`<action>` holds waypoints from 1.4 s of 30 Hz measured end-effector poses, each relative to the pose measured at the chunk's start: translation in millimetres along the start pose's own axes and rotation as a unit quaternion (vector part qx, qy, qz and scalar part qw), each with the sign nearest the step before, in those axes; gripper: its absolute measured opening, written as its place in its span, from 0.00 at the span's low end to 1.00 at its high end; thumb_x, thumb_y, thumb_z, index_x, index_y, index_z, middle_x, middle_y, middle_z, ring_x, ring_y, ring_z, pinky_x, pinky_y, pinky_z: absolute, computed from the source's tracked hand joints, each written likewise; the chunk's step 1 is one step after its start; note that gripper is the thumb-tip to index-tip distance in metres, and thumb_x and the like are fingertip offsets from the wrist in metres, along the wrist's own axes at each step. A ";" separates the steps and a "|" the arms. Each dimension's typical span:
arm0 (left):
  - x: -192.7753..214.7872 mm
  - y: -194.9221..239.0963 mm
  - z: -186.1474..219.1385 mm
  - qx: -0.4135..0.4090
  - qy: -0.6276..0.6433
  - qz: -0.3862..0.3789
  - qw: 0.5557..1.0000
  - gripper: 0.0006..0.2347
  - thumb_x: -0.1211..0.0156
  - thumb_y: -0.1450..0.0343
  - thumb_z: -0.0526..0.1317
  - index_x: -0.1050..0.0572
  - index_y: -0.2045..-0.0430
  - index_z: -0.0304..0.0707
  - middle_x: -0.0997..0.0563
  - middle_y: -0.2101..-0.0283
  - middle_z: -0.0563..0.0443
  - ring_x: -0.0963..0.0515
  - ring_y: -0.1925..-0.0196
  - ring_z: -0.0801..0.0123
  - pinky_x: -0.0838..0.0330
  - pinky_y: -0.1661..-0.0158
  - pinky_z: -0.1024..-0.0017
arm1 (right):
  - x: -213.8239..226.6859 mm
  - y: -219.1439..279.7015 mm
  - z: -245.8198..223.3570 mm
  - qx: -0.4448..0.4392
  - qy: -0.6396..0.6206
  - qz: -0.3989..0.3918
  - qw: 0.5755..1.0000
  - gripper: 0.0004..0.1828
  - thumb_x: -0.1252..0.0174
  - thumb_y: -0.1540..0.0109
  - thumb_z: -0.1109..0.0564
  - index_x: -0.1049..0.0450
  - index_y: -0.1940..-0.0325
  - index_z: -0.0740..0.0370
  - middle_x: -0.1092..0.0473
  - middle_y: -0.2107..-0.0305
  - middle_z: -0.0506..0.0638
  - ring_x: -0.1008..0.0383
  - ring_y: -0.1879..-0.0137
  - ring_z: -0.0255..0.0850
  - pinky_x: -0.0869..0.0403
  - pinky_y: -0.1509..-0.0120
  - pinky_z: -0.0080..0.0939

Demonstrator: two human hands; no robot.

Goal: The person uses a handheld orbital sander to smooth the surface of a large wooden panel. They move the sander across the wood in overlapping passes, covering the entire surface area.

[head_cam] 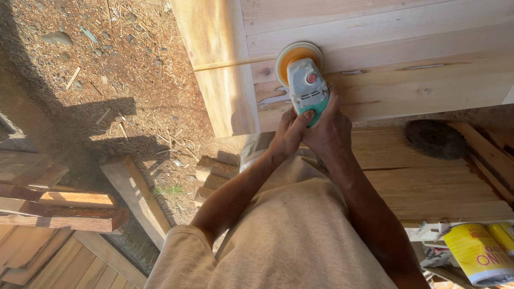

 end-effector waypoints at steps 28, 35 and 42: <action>-63.4 -70.8 6.5 0.007 0.002 -0.041 0.999 0.20 0.47 0.22 0.46 0.27 0.45 0.23 0.20 0.49 0.45 0.23 0.47 0.70 0.30 0.45 0.72 | 60.0 -44.5 46.6 -0.034 0.017 0.053 0.998 0.50 0.30 0.41 0.47 0.54 0.29 0.67 0.27 0.53 0.71 0.22 0.53 0.69 0.25 0.50 0.65; -125.7 -107.6 -25.2 0.056 -0.008 -0.040 0.998 0.20 0.44 0.24 0.47 0.25 0.49 0.23 0.19 0.55 0.46 0.23 0.54 0.70 0.28 0.53 0.71 | 107.3 -48.8 106.3 -0.038 0.004 0.070 0.997 0.48 0.32 0.39 0.48 0.56 0.28 0.66 0.26 0.54 0.69 0.21 0.53 0.68 0.23 0.49 0.64; -187.3 -146.4 -43.2 0.049 -0.030 -0.048 0.997 0.22 0.43 0.25 0.49 0.25 0.51 0.22 0.18 0.55 0.44 0.22 0.52 0.70 0.27 0.49 0.71 | 156.4 -66.1 157.7 -0.046 -0.009 0.085 0.995 0.48 0.30 0.39 0.47 0.55 0.30 0.64 0.26 0.52 0.70 0.22 0.53 0.69 0.25 0.51 0.65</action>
Point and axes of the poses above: each hand's wrist, its own y-axis away from the middle knuckle, its own x-axis out of the back of the hand, z = x × y, the point moved 4 cm from there along -y, towards the middle knuckle
